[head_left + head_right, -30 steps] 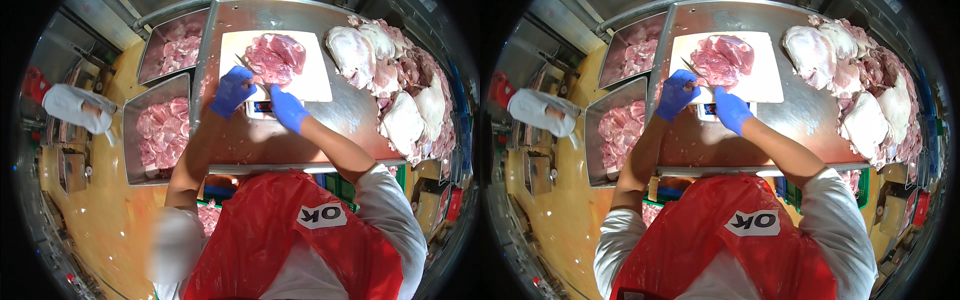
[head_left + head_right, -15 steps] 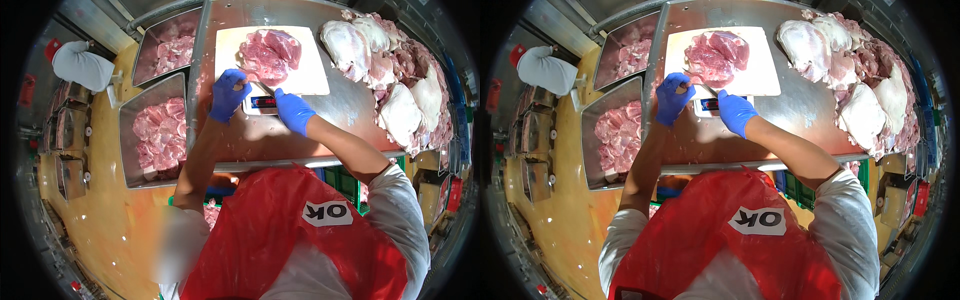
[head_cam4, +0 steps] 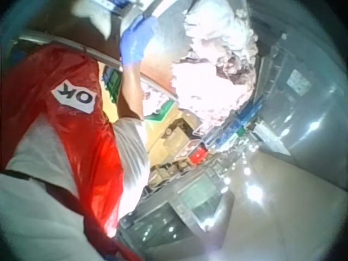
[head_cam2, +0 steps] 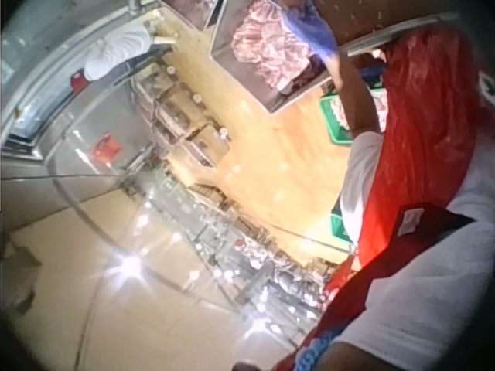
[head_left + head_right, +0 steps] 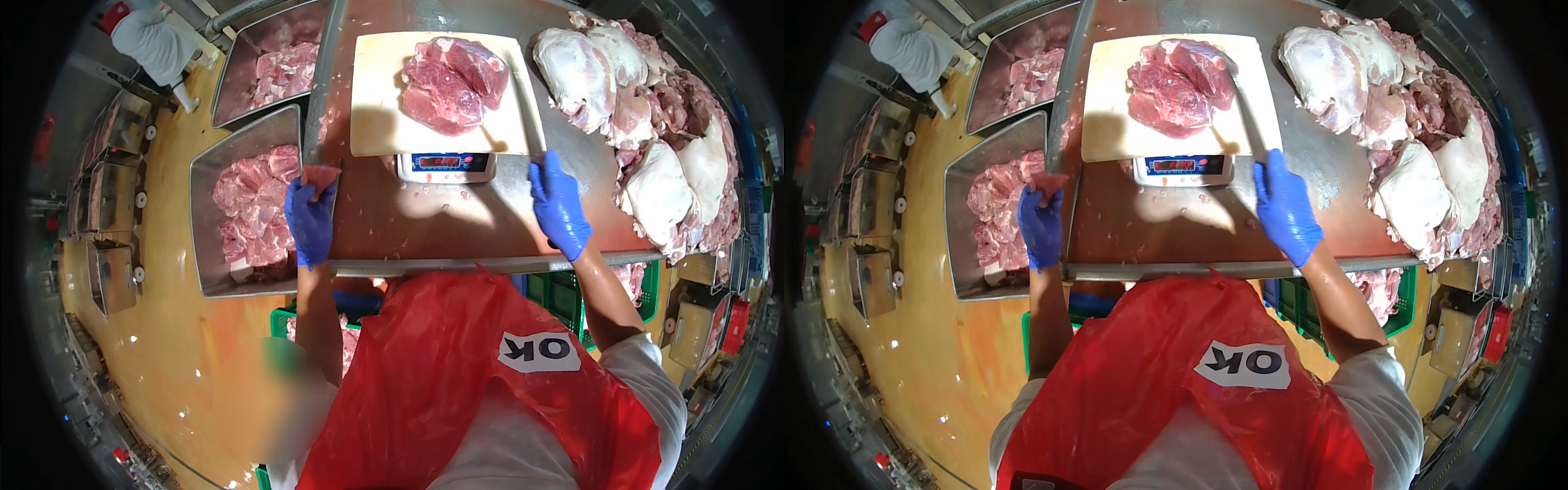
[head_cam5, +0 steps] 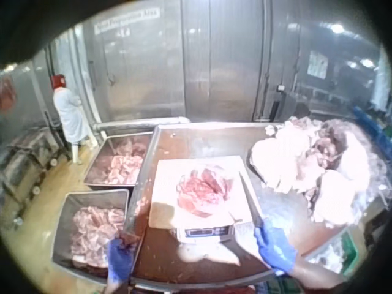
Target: The person uses a knife to cut large pieces of raw meat on a cutting board. They trim and portion the meat, placing cut pieces into metal trays and green crates. The person repeatedly handles the meat, repositions it, and continues cutting throughout the clip.
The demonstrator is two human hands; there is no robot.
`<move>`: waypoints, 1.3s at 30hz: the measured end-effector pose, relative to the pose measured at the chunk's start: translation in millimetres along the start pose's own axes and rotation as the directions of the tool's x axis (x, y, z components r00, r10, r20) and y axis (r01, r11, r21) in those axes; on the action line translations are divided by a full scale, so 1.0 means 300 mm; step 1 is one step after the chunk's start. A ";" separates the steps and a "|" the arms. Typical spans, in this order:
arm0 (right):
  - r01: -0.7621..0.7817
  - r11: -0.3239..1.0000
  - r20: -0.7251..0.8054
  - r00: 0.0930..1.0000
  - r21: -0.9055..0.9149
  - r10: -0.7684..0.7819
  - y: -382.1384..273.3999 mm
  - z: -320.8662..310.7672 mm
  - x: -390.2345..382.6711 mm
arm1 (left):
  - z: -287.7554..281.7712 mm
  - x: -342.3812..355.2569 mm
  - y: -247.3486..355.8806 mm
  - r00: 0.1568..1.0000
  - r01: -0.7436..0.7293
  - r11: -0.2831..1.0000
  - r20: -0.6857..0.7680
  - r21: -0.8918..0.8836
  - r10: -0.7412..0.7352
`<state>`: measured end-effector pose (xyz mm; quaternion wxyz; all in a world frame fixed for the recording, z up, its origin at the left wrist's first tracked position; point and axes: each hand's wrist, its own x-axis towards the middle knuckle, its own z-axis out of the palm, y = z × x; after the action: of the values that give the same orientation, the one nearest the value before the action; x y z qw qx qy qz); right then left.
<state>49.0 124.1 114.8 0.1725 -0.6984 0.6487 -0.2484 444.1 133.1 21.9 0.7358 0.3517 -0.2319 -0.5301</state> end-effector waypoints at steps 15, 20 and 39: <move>-0.111 0.915 -0.110 0.980 0.387 0.166 0.108 -0.028 -0.022 | 0.520 0.814 0.644 0.927 -0.323 0.878 -0.068 0.353 0.369; -0.256 0.776 -0.007 0.948 0.577 0.318 0.124 0.002 -0.045 | 0.708 0.709 0.136 0.501 -0.864 0.127 0.852 0.486 0.149; -0.025 0.728 -0.041 0.996 0.686 0.073 0.123 0.271 0.145 | 0.748 0.323 -0.212 0.845 -0.526 0.129 0.534 0.840 -0.032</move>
<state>66.7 70.8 32.8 0.4028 -0.5599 0.5353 -0.4876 276.6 -31.4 115.0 0.3450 0.5655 -0.7262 -0.1840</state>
